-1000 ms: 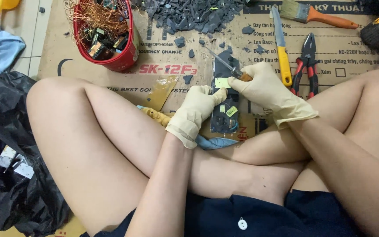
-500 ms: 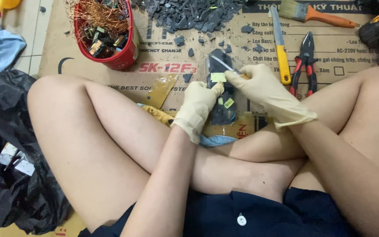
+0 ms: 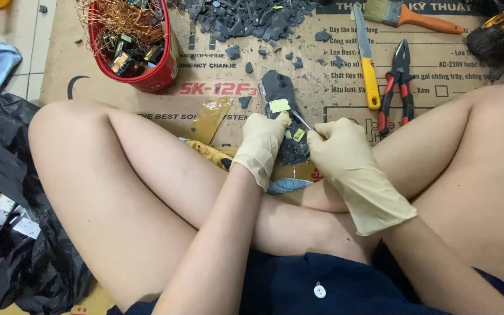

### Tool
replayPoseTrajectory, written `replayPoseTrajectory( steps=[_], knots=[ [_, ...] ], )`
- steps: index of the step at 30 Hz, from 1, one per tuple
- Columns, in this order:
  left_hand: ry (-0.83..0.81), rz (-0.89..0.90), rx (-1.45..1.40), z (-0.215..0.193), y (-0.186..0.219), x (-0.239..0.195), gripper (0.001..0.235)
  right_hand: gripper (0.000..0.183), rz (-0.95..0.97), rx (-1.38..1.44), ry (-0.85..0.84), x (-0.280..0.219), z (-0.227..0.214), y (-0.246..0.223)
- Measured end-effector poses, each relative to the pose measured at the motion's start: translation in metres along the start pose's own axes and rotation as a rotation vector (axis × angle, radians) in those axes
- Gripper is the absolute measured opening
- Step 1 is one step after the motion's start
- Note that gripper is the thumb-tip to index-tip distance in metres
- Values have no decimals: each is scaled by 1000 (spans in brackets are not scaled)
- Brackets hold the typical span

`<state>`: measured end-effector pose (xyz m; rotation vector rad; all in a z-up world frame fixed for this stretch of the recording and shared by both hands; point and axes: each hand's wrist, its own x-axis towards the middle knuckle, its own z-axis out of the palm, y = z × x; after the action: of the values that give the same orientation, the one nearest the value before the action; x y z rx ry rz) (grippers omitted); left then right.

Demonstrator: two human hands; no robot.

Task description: The person sits on the floor and uses a screwdriver to disassemble a black electronic device, removing screws and prying open the casing. They manipulate the device and its internal components while wearing gloves.

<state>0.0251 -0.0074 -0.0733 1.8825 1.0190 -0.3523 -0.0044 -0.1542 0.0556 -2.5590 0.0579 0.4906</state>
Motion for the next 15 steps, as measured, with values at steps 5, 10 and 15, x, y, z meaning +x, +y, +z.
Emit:
replayPoseTrajectory(
  steps=[5,10,15],
  knots=[
    [-39,29,-60,-7,13,-28,47,27,9,-62,32,40,31,10],
    [-23,-2,-79,-22,2,-21,45,29,-92,-97,52,46,16,13],
    [-52,-23,-47,-7,2,-14,47,29,45,-70,-31,10,-14,-1]
  ],
)
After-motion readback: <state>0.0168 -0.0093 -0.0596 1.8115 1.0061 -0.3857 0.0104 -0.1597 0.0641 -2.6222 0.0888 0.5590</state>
